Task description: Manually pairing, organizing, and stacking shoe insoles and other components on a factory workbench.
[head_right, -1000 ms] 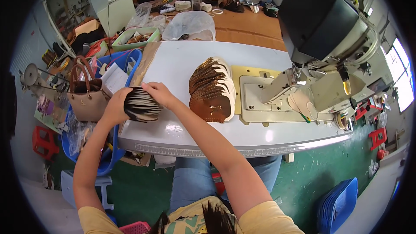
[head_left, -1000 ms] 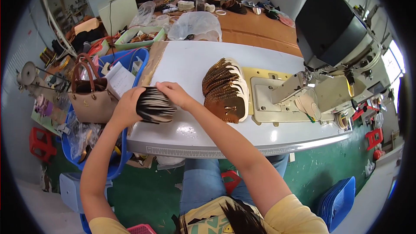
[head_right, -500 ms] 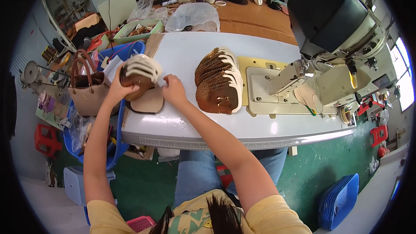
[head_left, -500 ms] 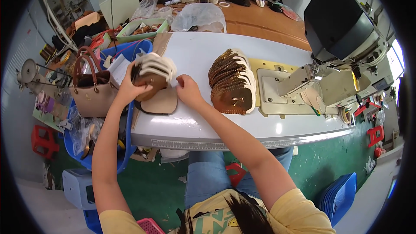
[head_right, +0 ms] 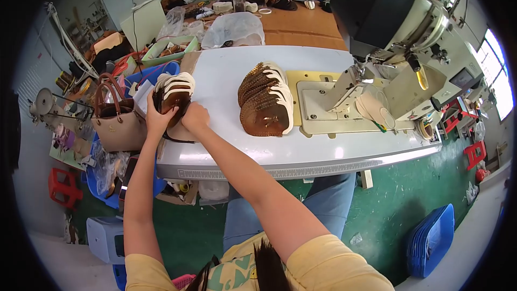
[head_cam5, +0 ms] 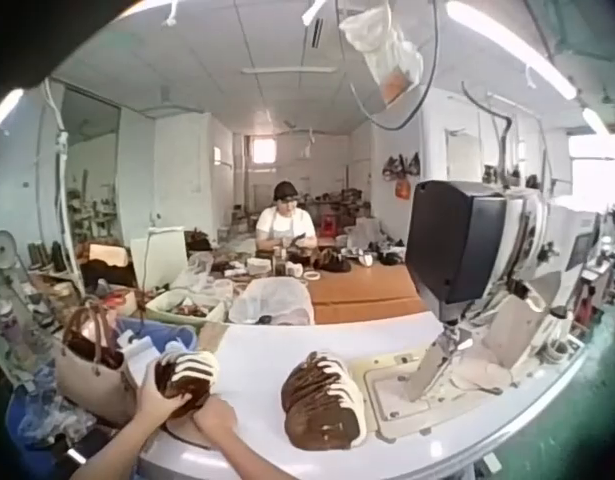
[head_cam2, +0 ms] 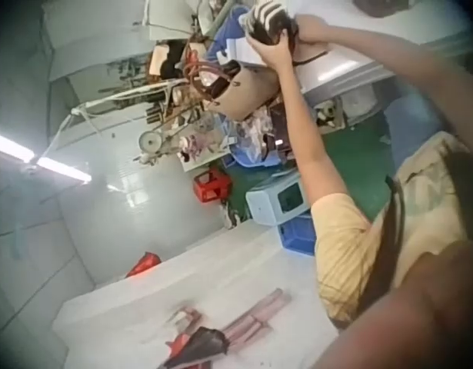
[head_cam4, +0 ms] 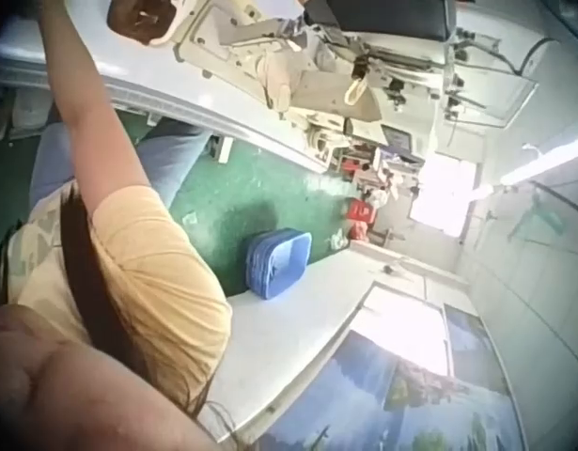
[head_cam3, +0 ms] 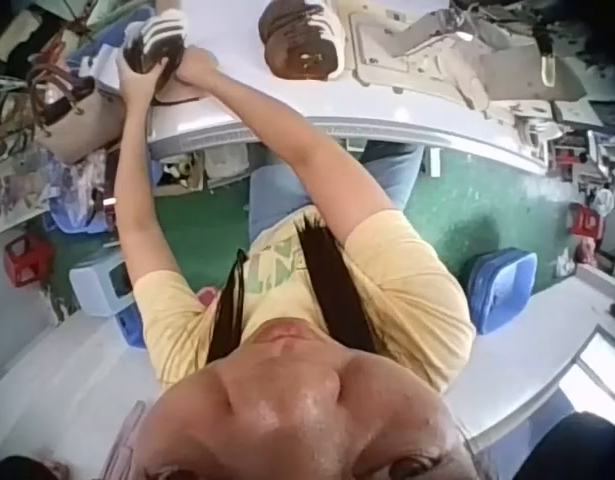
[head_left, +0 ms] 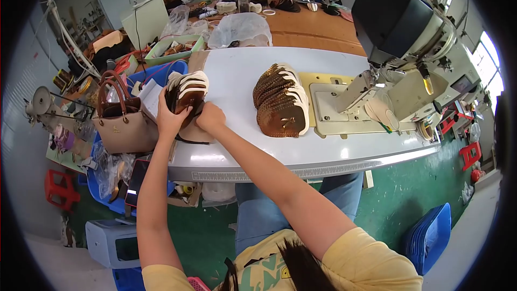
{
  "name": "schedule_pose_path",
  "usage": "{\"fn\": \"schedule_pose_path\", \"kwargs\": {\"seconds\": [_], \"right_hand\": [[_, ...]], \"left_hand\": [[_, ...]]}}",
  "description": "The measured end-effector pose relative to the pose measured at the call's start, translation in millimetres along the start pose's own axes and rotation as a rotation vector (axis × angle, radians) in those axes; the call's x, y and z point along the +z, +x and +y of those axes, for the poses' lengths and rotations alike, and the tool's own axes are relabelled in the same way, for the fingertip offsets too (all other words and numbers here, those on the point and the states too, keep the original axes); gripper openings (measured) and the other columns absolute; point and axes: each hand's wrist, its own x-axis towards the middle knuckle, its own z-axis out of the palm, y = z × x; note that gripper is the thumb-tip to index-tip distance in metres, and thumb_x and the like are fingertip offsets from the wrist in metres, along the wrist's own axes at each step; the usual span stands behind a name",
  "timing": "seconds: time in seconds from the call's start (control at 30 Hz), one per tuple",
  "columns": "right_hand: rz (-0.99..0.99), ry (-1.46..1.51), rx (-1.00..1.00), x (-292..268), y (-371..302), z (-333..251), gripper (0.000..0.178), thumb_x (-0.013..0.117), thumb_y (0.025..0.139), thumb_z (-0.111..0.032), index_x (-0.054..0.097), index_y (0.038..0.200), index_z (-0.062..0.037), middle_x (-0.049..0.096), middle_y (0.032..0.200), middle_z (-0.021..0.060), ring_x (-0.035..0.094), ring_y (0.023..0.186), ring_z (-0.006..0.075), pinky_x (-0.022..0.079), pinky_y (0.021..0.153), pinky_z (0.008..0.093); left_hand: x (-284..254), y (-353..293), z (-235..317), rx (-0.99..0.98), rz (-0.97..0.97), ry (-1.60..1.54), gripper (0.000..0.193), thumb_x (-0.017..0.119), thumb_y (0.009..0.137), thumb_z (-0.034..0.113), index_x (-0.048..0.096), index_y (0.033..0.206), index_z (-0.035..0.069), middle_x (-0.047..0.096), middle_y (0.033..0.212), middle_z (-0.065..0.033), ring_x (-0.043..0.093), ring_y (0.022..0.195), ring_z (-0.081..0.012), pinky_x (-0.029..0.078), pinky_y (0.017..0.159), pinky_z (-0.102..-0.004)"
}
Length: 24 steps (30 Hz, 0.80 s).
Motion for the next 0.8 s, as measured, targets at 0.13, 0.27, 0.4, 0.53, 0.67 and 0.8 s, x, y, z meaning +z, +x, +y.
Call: {"fn": "schedule_pose_path", "kwargs": {"seconds": [0.13, 0.27, 0.4, 0.53, 0.67, 0.8], "right_hand": [[0.187, 0.033, -0.134, 12.9, -7.4, 5.9, 0.037, 0.069, 0.068, -0.014, 0.058, 0.1, 0.0021, 0.059, 0.105, 0.0228, 0.063, 0.094, 0.0383, 0.053, 0.081, 0.0436], [0.311, 0.043, -0.199, 21.9, -4.7, 9.7, 0.032, 0.066, 0.07, -0.011, 0.059, 0.098, 0.0029, 0.054, 0.108, 0.0242, 0.061, 0.092, 0.0418, 0.052, 0.081, 0.045], [0.21, -0.113, -0.201, 18.5, 16.0, 15.2, 0.034, 0.072, 0.07, -0.017, 0.062, 0.097, 0.0014, 0.052, 0.109, 0.0247, 0.061, 0.092, 0.0443, 0.053, 0.079, 0.0452], [0.21, -0.057, -0.028, 22.5, 18.9, -3.0, 0.044, 0.078, 0.067, -0.027, 0.064, 0.099, -0.0008, 0.057, 0.108, 0.022, 0.061, 0.097, 0.0412, 0.054, 0.078, 0.0427], [-0.026, 0.006, 0.065, 8.4, 11.5, -21.6, 0.028, 0.069, 0.076, -0.02, 0.067, 0.096, -0.0014, 0.063, 0.109, 0.0242, 0.063, 0.101, 0.0396, 0.053, 0.085, 0.0419], [-0.061, 0.038, 0.027, 3.6, 20.4, -9.0, 0.035, 0.071, 0.073, -0.027, 0.069, 0.1, -0.0046, 0.068, 0.105, 0.0187, 0.065, 0.102, 0.0346, 0.054, 0.084, 0.0409]], "left_hand": [[-0.8, -15.0, 5.6, 0.046, 0.134, -0.018, 0.087, 0.082, 0.069, 0.018, 0.035, 0.14, 0.005, 0.054, 0.127, -0.0185, 0.054, 0.117, -0.0299, 0.043, 0.099, -0.0378], [-7.4, -24.7, 14.6, 0.067, 0.266, 0.009, 0.087, 0.082, 0.068, 0.02, 0.036, 0.14, 0.005, 0.052, 0.126, -0.0194, 0.053, 0.115, -0.0351, 0.044, 0.097, -0.0398], [-19.1, -16.8, 4.6, 0.374, 0.344, 0.228, 0.088, 0.08, 0.063, 0.011, 0.037, 0.14, 0.007, 0.053, 0.114, -0.0184, 0.053, 0.105, -0.0378, 0.045, 0.091, -0.0432], [-19.2, -23.5, -4.0, 0.42, 0.313, 0.261, 0.09, 0.08, 0.061, 0.01, 0.037, 0.14, 0.008, 0.052, 0.115, -0.0185, 0.052, 0.107, -0.0375, 0.045, 0.092, -0.0428], [-19.0, -36.8, -13.7, 0.281, 0.204, 0.171, 0.089, 0.079, 0.063, 0.009, 0.036, 0.142, 0.007, 0.052, 0.12, -0.0193, 0.052, 0.11, -0.0392, 0.044, 0.095, -0.0426], [-12.0, -33.3, -9.9, 0.32, 0.177, 0.211, 0.089, 0.079, 0.064, 0.01, 0.036, 0.142, 0.007, 0.051, 0.12, -0.0198, 0.051, 0.11, -0.0395, 0.043, 0.096, -0.044]]}}
